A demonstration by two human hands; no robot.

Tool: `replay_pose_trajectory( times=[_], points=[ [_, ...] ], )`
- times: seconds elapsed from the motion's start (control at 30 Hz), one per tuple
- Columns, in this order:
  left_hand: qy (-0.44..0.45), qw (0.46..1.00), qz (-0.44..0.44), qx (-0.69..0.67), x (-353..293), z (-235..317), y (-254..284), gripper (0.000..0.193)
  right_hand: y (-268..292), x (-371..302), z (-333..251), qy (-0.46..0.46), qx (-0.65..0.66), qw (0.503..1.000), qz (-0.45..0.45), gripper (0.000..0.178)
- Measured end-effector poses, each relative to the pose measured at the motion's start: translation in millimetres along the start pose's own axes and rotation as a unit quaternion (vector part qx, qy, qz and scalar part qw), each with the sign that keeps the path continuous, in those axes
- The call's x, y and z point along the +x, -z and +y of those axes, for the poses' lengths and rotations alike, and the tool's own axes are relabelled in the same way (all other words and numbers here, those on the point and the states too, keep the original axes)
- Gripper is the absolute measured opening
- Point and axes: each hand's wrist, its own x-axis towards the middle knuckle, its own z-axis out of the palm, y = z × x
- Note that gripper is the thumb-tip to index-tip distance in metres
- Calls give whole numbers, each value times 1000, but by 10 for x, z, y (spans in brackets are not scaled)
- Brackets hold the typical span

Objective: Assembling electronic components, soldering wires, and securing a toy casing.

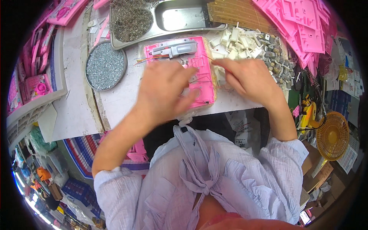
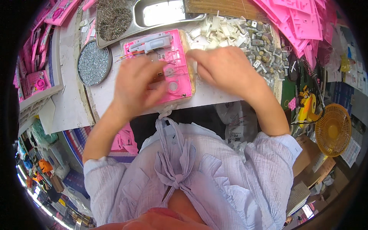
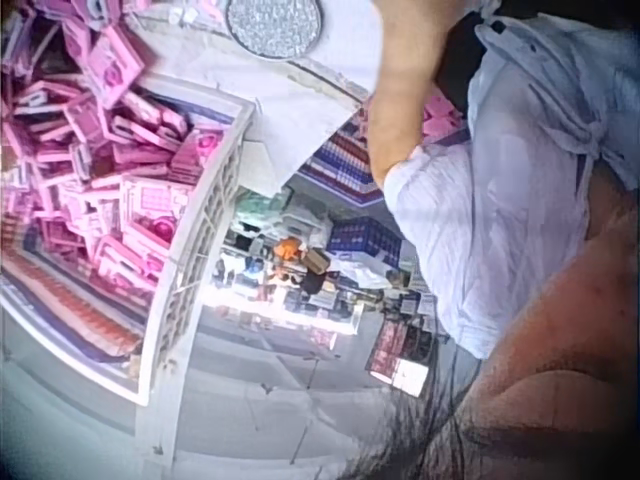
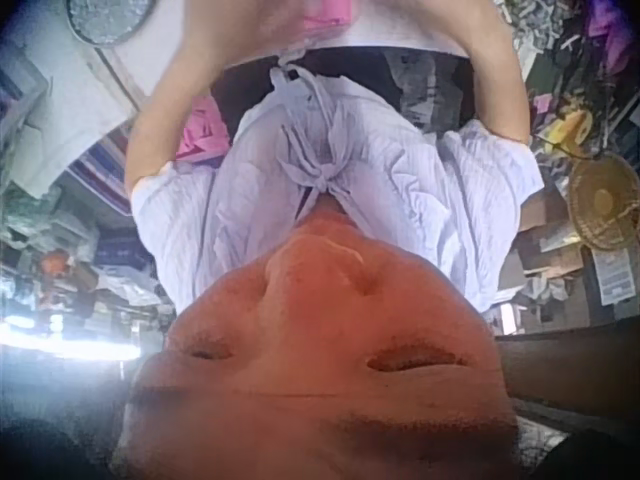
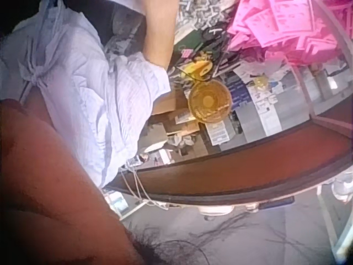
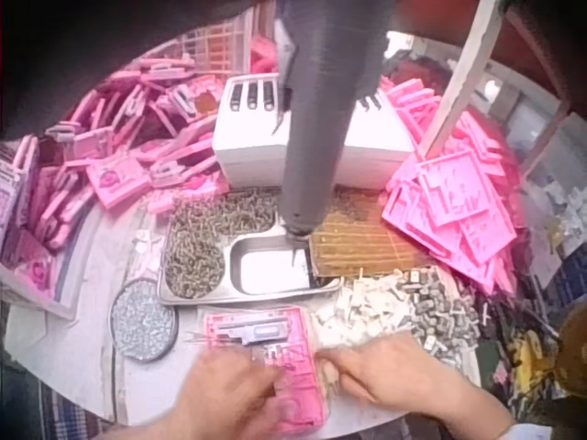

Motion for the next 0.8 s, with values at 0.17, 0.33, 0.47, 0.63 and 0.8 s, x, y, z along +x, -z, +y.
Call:
replay_pose_trajectory(
  times=[0.17, 0.33, 0.47, 0.63, 0.8],
  points=[
    [-43, 996, -80, -8, -269, 489, -229, 35, 208, -502, -445, 104, 273, 940, -177, 36],
    [-59, 996, -60, -13, -517, 467, -178, 34, -219, -255, -266, 93, 298, 946, 88, 45],
    [-15, 1000, 1, -21, -758, 277, -10, 28, -717, -134, -388, 174, 65, 975, 119, 49],
    [153, 987, 32, 36, -992, 185, 126, 10, -815, 28, -776, 113, 33, 984, 132, 47],
    [206, 977, 27, 37, -1241, 132, 142, 15, -939, 124, -952, 128, 33, 979, 158, 36]
  ],
)
